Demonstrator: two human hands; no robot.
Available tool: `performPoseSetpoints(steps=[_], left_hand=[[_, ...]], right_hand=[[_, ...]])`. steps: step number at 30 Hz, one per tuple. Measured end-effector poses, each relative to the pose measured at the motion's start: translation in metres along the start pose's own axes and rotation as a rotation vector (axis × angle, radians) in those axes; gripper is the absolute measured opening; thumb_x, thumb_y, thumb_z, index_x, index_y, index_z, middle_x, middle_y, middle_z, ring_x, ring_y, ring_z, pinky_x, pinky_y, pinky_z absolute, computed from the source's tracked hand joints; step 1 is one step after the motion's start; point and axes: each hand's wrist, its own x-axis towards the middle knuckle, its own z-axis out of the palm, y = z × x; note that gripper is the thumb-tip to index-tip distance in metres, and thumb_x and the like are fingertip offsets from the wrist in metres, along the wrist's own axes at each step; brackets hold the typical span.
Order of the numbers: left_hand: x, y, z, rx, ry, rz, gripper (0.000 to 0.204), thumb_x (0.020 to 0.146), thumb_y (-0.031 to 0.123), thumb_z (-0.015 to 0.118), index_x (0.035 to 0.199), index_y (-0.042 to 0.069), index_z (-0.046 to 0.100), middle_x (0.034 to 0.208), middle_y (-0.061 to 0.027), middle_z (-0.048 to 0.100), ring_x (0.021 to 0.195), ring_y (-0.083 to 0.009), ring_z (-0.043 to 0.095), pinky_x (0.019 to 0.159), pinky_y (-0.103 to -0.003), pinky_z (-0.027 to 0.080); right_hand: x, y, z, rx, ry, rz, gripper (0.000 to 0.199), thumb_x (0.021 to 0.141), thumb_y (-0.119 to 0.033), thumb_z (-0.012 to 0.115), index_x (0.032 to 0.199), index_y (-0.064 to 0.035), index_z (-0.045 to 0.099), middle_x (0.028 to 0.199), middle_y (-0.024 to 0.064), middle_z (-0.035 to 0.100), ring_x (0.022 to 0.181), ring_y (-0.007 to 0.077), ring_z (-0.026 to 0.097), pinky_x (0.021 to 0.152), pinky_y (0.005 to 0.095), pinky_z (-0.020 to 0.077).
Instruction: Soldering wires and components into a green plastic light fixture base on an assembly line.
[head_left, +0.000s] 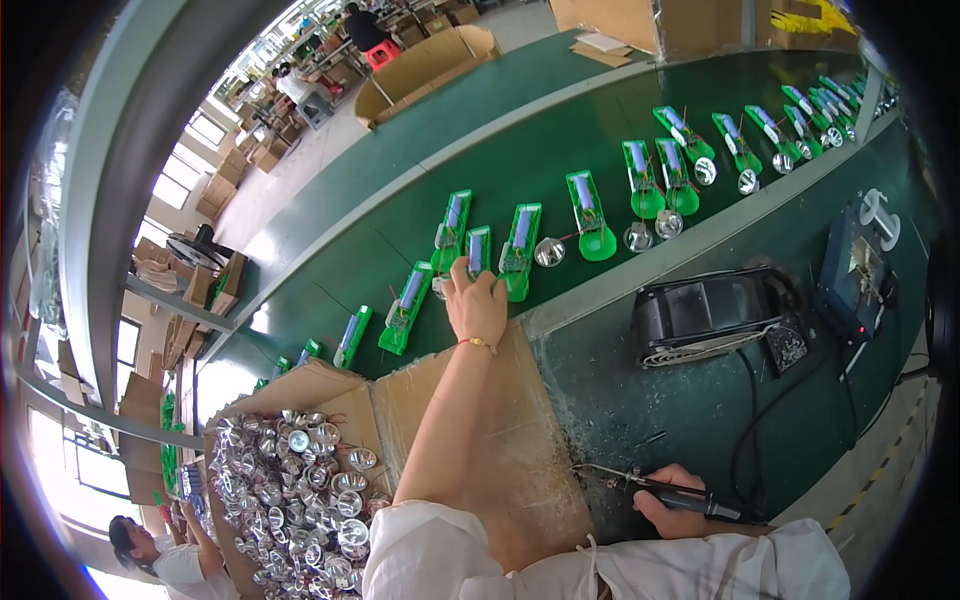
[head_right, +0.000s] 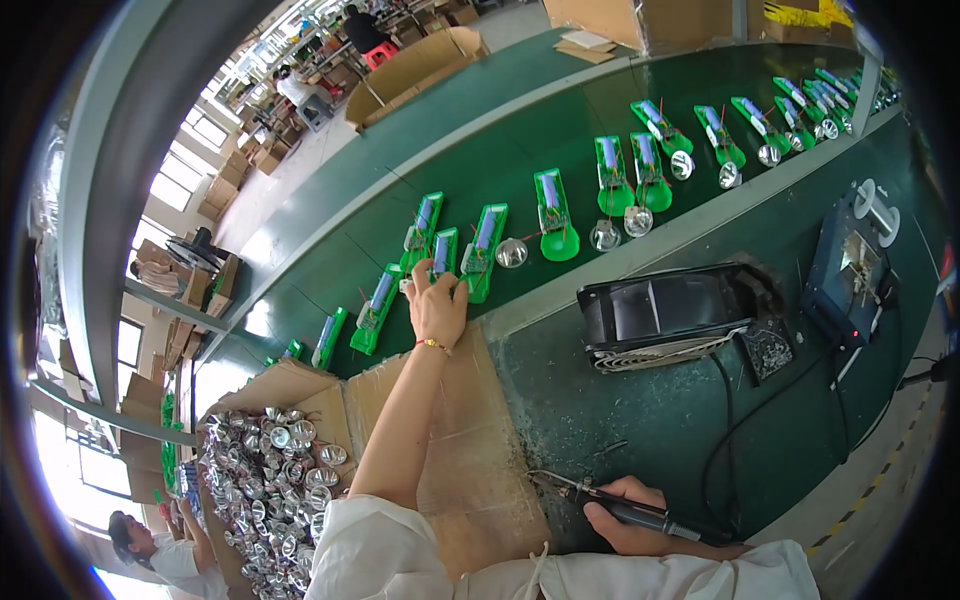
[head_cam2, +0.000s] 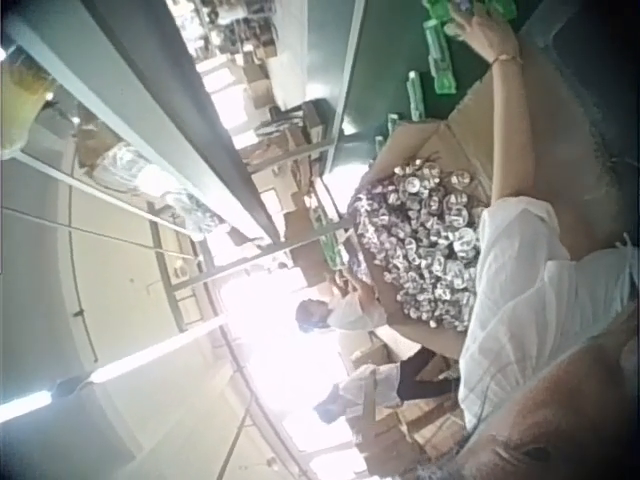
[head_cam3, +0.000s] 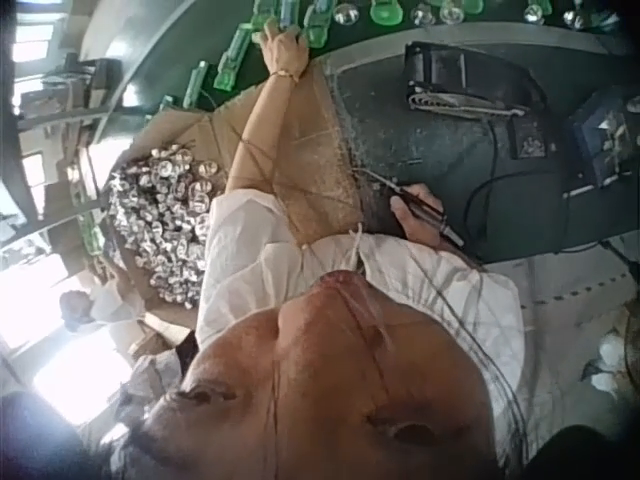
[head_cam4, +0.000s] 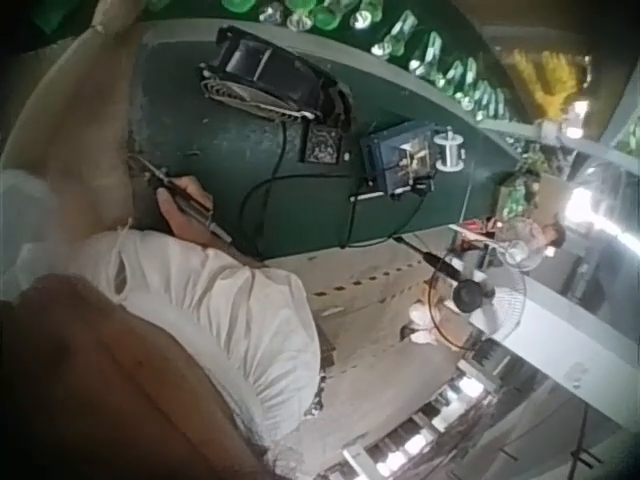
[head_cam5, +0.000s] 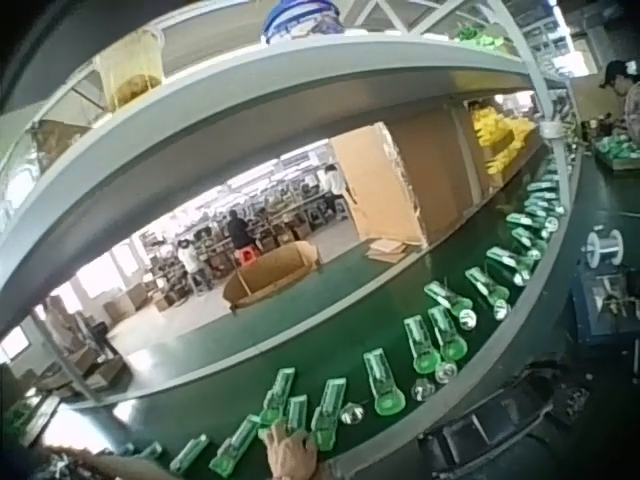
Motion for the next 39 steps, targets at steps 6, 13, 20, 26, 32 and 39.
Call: performPoseSetpoints(steps=[6,13,20,26,32,39], left_hand=[[-0.068,0.0,-0.06,-0.113,0.022,0.037,0.012,0.077,0.017,0.061,0.079,0.006,0.064,0.123,-0.0179,0.045,0.108,-0.0387,0.044,0.09,-0.044,0.038],[-0.2,-0.012,-0.103,-0.126,0.046,-0.123,0.006,0.073,0.011,0.063,0.077,0.006,0.064,0.127,-0.0165,0.042,0.107,-0.0381,0.043,0.091,-0.045,0.038],[-0.253,-0.004,-0.117,-0.087,0.051,-0.052,0.004,0.072,0.009,0.064,0.074,0.005,0.064,0.131,-0.017,0.041,0.111,-0.0401,0.04,0.093,-0.045,0.038],[-0.31,0.003,-0.141,0.01,0.078,-0.082,0.006,0.07,0.012,0.065,0.072,0.007,0.064,0.134,-0.0181,0.039,0.122,-0.0427,0.032,0.098,-0.049,0.03],[-0.302,0.018,-0.153,0.02,-0.051,-0.09,0.021,0.069,0.026,0.068,0.085,0.013,0.065,0.141,-0.0169,0.031,0.132,-0.0424,0.02,0.101,-0.061,0.011],[-0.331,-0.066,-0.176,0.402,0.047,-0.733,0.068,0.073,0.034,0.068,0.133,0.015,0.041,0.142,-0.02,0.027,0.131,-0.0419,0.021,0.099,-0.061,0.02]], right_hand=[[-0.001,-0.019,0.0,0.07,0.045,0.085,0.016,0.077,-0.01,0.068,0.083,-0.0004,0.056,0.067,0.006,0.064,0.06,0.0093,0.06,0.056,0.0244,0.0481],[0.0,-0.015,0.007,0.238,0.034,0.067,0.014,0.081,-0.009,0.065,0.085,-0.0001,0.055,0.067,0.0056,0.063,0.06,0.0081,0.058,0.055,0.0226,0.0462],[0.001,-0.013,0.01,0.23,0.069,0.008,0.012,0.083,-0.009,0.063,0.083,-0.0023,0.053,0.066,0.0042,0.06,0.058,0.007,0.054,0.054,0.0218,0.043],[0.001,-0.008,0.01,0.255,0.06,-0.025,0.012,0.083,-0.009,0.062,0.083,-0.0025,0.052,0.066,0.0044,0.06,0.058,0.007,0.054,0.053,0.021,0.0421],[0.0,-0.009,0.01,0.245,0.096,-0.041,0.013,0.085,-0.011,0.061,0.083,-0.0023,0.052,0.066,0.0047,0.06,0.057,0.0076,0.055,0.052,0.0209,0.0433],[-0.005,-0.008,0.011,0.268,0.081,-0.053,0.015,0.084,-0.013,0.062,0.085,-0.0016,0.052,0.067,0.0055,0.061,0.057,0.0084,0.056,0.052,0.0214,0.0438]])
